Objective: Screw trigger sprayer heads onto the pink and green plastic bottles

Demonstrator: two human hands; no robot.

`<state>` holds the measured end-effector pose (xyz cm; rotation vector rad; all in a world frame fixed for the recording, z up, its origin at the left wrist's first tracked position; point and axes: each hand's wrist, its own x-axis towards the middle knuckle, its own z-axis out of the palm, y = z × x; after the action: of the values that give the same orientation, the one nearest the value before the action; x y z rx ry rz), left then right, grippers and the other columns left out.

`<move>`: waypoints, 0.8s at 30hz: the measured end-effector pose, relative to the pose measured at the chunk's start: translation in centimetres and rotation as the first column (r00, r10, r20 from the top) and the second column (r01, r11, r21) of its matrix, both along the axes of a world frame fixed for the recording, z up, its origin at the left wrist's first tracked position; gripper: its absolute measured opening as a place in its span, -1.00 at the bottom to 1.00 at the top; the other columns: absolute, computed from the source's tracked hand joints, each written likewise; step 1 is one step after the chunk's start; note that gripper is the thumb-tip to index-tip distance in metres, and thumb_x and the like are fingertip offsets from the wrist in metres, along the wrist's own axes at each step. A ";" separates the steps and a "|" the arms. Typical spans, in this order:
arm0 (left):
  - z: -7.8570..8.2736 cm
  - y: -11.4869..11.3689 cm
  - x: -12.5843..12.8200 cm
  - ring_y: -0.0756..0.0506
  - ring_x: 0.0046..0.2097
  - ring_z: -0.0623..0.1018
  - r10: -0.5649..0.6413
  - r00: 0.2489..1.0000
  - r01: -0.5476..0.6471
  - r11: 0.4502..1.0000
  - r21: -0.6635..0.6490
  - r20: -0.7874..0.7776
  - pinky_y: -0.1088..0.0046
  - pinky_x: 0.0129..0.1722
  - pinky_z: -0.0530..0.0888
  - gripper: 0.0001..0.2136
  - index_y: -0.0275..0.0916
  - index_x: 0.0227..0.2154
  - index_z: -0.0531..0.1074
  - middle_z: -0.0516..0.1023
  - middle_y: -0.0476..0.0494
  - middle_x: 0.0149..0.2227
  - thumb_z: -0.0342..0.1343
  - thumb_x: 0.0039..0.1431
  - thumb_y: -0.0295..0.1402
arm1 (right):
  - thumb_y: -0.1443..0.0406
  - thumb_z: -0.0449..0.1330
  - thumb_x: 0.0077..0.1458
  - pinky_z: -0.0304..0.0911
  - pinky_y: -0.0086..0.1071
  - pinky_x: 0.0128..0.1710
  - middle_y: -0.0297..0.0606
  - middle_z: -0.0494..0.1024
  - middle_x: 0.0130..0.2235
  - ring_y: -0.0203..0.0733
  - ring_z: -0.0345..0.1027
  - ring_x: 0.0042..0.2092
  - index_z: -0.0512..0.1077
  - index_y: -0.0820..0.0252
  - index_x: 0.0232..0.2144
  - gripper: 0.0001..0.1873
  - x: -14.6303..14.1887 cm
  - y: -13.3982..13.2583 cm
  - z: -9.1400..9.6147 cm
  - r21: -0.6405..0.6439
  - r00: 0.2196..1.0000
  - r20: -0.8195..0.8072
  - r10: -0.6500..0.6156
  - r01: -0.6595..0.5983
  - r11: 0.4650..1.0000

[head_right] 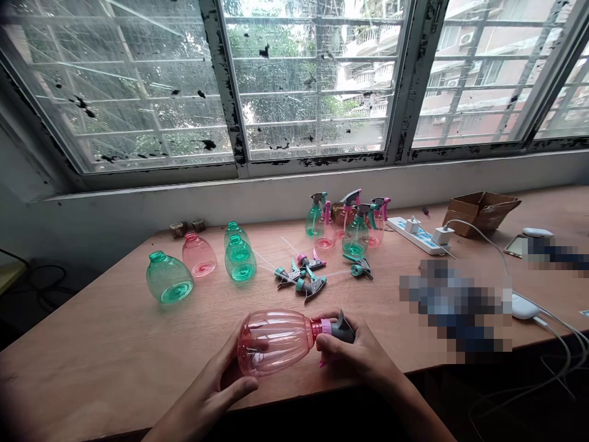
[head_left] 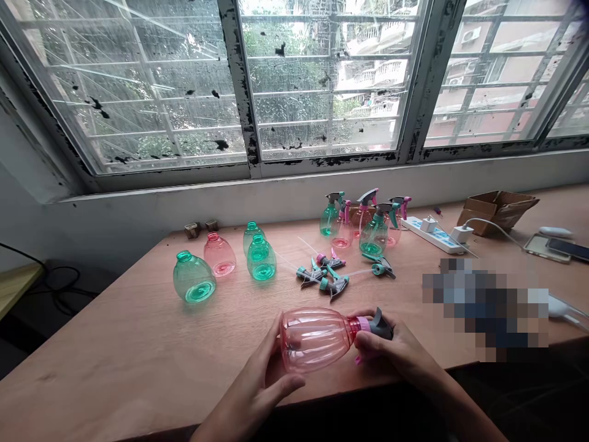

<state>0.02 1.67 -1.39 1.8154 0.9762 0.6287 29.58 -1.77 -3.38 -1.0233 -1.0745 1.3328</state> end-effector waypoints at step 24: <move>0.7 -0.2 0.2 -0.31 0.47 0.02 -0.023 0.999 0.023 0.999 -0.022 0.034 0.04 0.43 -0.06 -0.06 0.00 0.45 -0.25 0.04 -0.11 0.47 0.28 0.21 -0.18 | 0.10 0.47 0.01 0.55 -0.29 -0.34 -0.33 0.61 -0.46 -0.19 0.52 -0.45 0.52 0.24 -0.14 -0.55 0.0 -0.2 0.2 -0.003 0.999 0.039 -0.006 0.006 1.000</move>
<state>0.22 1.50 -0.67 1.7887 0.9356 0.6296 29.55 -1.95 -3.20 -1.0578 -1.0987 1.3148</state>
